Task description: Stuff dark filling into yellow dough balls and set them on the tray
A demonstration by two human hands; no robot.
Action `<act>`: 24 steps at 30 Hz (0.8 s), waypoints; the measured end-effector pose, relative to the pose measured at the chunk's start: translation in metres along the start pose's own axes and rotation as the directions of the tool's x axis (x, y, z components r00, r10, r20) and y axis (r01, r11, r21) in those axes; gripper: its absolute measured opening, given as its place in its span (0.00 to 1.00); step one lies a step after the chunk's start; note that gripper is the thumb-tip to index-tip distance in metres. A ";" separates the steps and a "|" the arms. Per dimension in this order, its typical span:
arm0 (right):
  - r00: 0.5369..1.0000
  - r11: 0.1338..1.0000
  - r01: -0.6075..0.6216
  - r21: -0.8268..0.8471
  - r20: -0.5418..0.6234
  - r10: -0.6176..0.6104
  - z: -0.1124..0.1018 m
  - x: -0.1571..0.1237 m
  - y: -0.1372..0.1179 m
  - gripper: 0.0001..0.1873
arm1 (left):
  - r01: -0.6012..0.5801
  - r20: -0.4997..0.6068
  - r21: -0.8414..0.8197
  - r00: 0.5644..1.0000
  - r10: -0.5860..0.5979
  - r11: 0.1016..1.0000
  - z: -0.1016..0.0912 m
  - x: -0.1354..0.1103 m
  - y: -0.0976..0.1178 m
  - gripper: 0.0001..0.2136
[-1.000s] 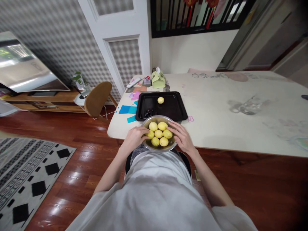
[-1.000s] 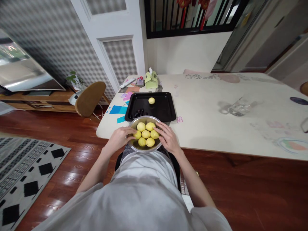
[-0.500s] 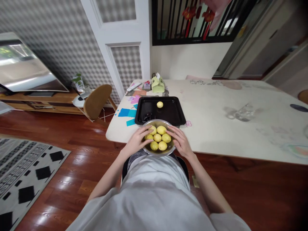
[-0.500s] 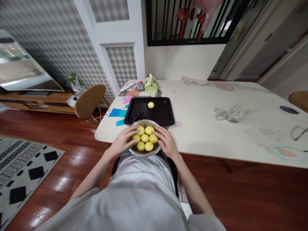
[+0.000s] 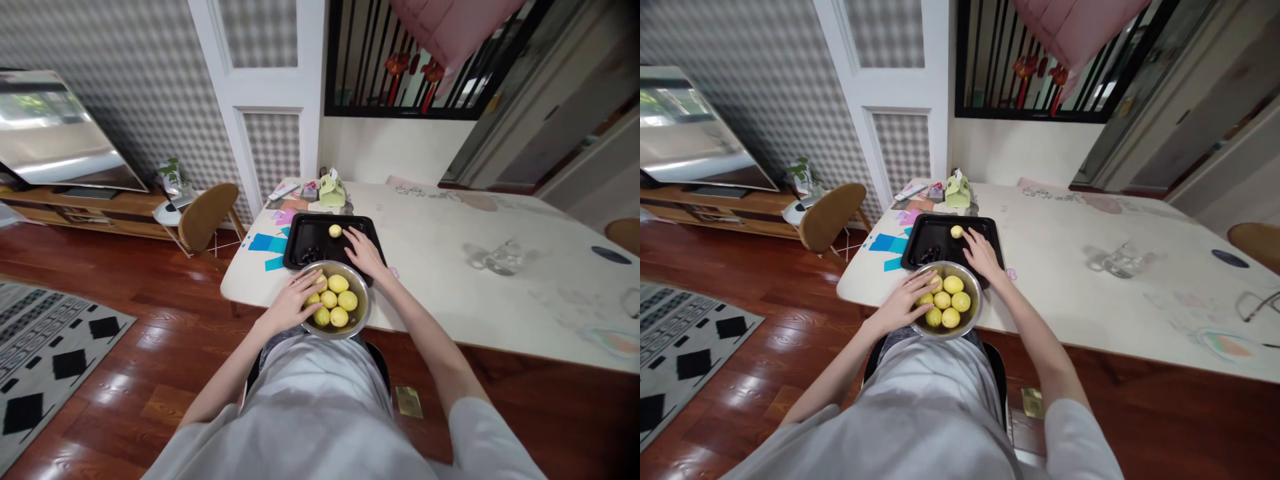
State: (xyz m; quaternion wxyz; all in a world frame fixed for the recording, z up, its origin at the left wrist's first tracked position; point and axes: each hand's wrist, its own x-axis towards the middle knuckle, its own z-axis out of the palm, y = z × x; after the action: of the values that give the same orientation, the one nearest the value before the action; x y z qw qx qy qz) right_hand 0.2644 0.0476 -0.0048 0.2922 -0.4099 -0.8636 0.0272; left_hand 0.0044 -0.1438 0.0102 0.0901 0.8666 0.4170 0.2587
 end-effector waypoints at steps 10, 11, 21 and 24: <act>0.993 0.997 0.012 -0.072 0.117 -0.003 0.040 0.061 0.016 0.29 | -0.010 -0.024 0.001 1.000 0.010 1.000 0.001 -0.001 0.001 0.27; 0.994 0.998 0.013 -0.067 0.105 -0.006 0.041 0.061 0.016 0.29 | -0.011 -0.028 -0.003 1.000 0.011 1.000 0.002 -0.001 0.001 0.27; 0.994 0.996 0.091 -0.020 0.062 -0.089 0.034 0.043 0.010 0.23 | -0.009 -0.031 0.000 0.999 0.009 1.000 0.004 -0.001 -0.001 0.24; 0.988 0.990 0.139 -0.019 0.068 -0.138 0.029 0.039 0.002 0.23 | -0.014 -0.036 0.001 0.999 0.014 1.000 0.004 -0.002 -0.002 0.24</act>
State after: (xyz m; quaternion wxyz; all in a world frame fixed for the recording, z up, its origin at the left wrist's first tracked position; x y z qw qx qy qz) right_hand 0.2312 0.0828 -0.0103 0.2597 -0.3512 -0.8995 0.0100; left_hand 0.0047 -0.1437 0.0054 0.0805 0.8648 0.4126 0.2746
